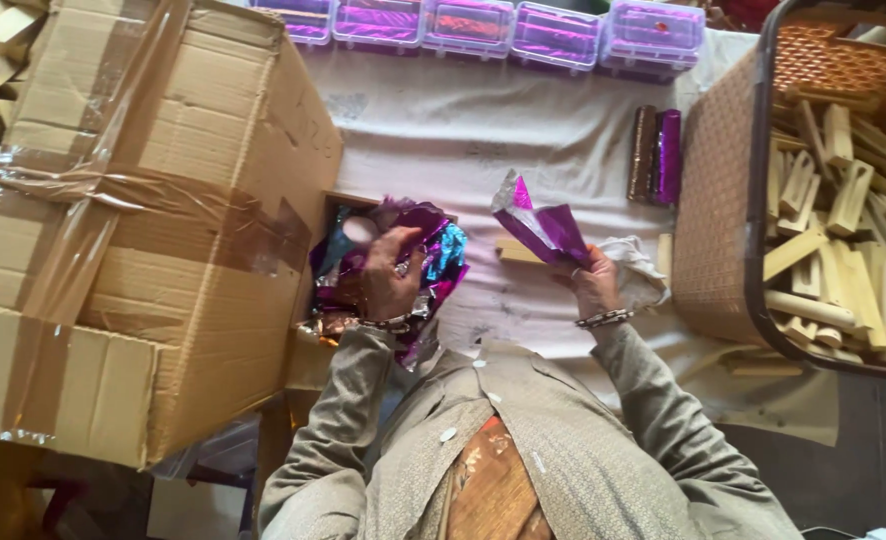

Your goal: The person sits on the floor and repeatedly picks up small wooden blocks from a basket. They wipe each block with a white cloth, then wrap it in a sheet of shiny metallic foil, folding the edges to enclose the block before placing it on the table.

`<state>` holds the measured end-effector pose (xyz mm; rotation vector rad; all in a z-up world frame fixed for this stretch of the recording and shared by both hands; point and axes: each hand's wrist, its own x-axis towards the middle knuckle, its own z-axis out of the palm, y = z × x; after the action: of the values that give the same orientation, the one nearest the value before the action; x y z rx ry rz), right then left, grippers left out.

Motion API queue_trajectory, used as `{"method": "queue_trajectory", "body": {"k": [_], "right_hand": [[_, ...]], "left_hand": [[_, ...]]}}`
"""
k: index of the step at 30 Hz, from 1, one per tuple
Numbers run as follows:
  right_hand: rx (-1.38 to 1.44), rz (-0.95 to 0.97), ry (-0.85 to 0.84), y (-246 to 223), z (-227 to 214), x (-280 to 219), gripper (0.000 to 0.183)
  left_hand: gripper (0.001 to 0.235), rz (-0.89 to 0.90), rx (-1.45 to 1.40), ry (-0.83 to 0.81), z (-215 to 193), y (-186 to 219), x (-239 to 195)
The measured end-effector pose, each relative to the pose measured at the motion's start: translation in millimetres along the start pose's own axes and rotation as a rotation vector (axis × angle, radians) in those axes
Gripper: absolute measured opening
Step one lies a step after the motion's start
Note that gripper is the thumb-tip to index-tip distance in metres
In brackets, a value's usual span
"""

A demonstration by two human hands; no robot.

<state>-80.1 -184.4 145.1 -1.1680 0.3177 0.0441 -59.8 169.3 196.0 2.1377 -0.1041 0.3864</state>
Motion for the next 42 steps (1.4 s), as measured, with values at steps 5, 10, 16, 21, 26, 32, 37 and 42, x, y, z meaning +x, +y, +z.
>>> {"method": "queue_trajectory", "body": {"k": [5,10,16,21,26,32,37,42], "right_hand": [[-0.002,-0.148,-0.059,34,-15,7,0.020],[-0.163,-0.337,-0.184,28,-4,-10,0.023],[-0.158,-0.217,-0.149,20,-33,-9,0.024],[-0.003,0.084,0.086,3,-48,-11,0.030],[0.203,0.263,0.206,19,-60,10,0.033],[0.195,0.294,0.249,30,-67,24,0.023],[0.158,0.316,0.258,37,-68,37,0.017],[0.165,0.218,0.091,61,-69,40,0.023]], "left_hand": [[0.054,-0.281,-0.415,-0.360,57,51,0],[0.077,-0.600,-0.728,-0.469,156,26,-15],[0.038,-0.501,-1.074,-0.451,194,-6,-25],[0.018,-0.646,-1.045,-0.440,202,-26,-25],[0.016,-0.742,-0.930,-0.432,214,-49,-35],[0.037,-0.416,-0.408,-0.239,154,26,-16],[0.043,0.298,0.061,0.054,162,36,-12],[0.044,0.150,0.130,-0.511,157,76,-17]]}}
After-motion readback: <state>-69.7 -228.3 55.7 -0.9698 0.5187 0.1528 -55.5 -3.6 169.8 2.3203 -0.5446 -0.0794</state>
